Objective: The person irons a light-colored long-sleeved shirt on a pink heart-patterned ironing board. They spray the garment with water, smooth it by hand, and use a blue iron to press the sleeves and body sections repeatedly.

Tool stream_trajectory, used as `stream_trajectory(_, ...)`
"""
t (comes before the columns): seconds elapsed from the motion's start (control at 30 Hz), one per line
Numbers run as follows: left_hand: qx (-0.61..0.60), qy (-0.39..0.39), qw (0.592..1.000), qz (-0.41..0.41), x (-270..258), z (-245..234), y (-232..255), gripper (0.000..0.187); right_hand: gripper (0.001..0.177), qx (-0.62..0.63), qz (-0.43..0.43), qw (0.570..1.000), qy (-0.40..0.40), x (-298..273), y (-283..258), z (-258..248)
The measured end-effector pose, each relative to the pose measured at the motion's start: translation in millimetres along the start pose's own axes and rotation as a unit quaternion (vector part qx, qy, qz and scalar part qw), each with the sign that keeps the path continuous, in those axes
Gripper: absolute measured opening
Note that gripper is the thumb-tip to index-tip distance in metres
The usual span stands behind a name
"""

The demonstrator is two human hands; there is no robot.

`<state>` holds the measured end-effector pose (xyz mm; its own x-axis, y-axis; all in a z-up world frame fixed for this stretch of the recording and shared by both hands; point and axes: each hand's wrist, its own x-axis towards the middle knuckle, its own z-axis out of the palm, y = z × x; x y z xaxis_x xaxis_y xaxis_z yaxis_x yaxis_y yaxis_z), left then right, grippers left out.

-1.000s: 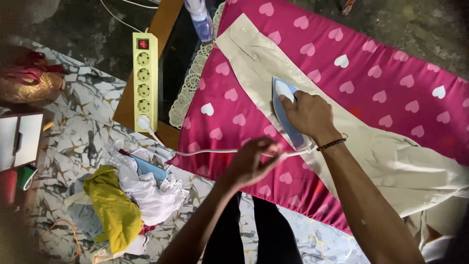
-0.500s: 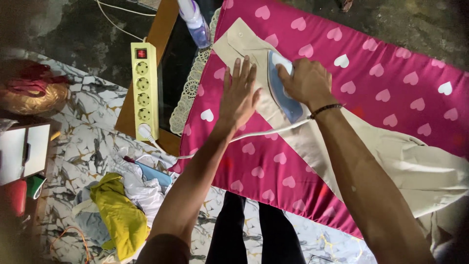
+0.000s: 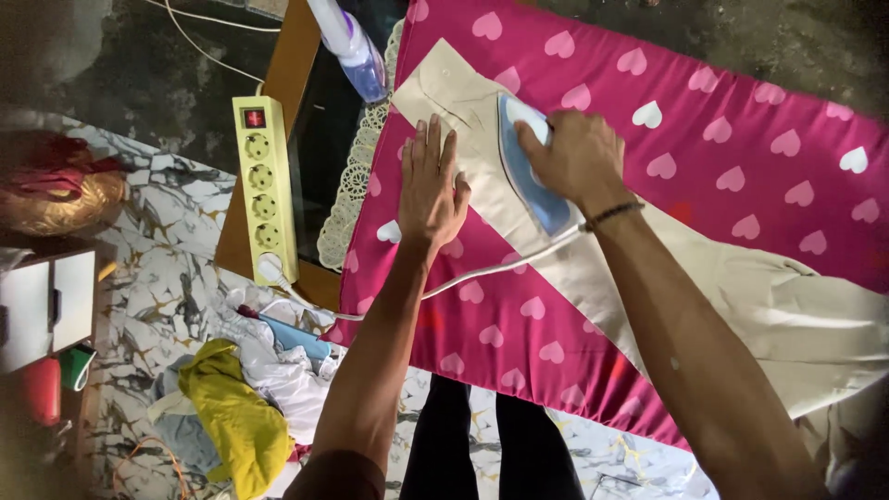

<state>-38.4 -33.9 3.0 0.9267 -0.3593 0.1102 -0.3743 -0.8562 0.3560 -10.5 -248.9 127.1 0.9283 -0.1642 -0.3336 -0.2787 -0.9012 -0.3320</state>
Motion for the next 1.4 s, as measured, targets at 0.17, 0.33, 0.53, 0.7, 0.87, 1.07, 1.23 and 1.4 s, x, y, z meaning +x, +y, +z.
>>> stream_trajectory(0.17, 0.003, -0.012, 1.000, -0.019, 3, -4, 3, 0.069, 0.054, 0.022, 0.003, 1.000, 0.006, 19, -8, -6)
stream_trajectory(0.33, -0.005, -0.002, 1.000, -0.008, 2, 1, 0, 0.068, 0.055, 0.012, 0.048, 0.998, -0.047, -34, 9, -11)
stream_trajectory(0.53, -0.004, 0.042, 0.999, 0.023, -1, 5, -2, 0.068, 0.054, 0.019, 0.074, 0.997, -0.019, -87, 43, 16)
stream_trajectory(0.7, -0.003, 0.041, 0.999, 0.021, -5, -2, 2, 0.068, 0.056, 0.007, 0.120, 0.992, -0.036, -67, 25, 0)
stream_trajectory(0.87, -0.003, 0.058, 0.998, 0.034, -4, -9, 6, 0.068, 0.054, 0.031, 0.124, 0.991, 0.039, -54, 28, 2)
stream_trajectory(1.07, 0.009, 0.065, 0.997, 0.049, -7, 1, 4, 0.063, 0.052, 0.021, 0.130, 0.991, 0.033, -117, 51, 9)
stream_trajectory(1.23, -0.023, 0.024, 0.997, 0.075, 5, -8, 53, 0.063, 0.052, 0.029, 0.172, 0.984, 0.038, -141, 59, 17)
stream_trajectory(1.4, -0.041, -0.043, 0.991, 0.120, 5, 7, 100, 0.063, 0.052, 0.020, 0.182, 0.980, 0.082, -112, 63, 14)
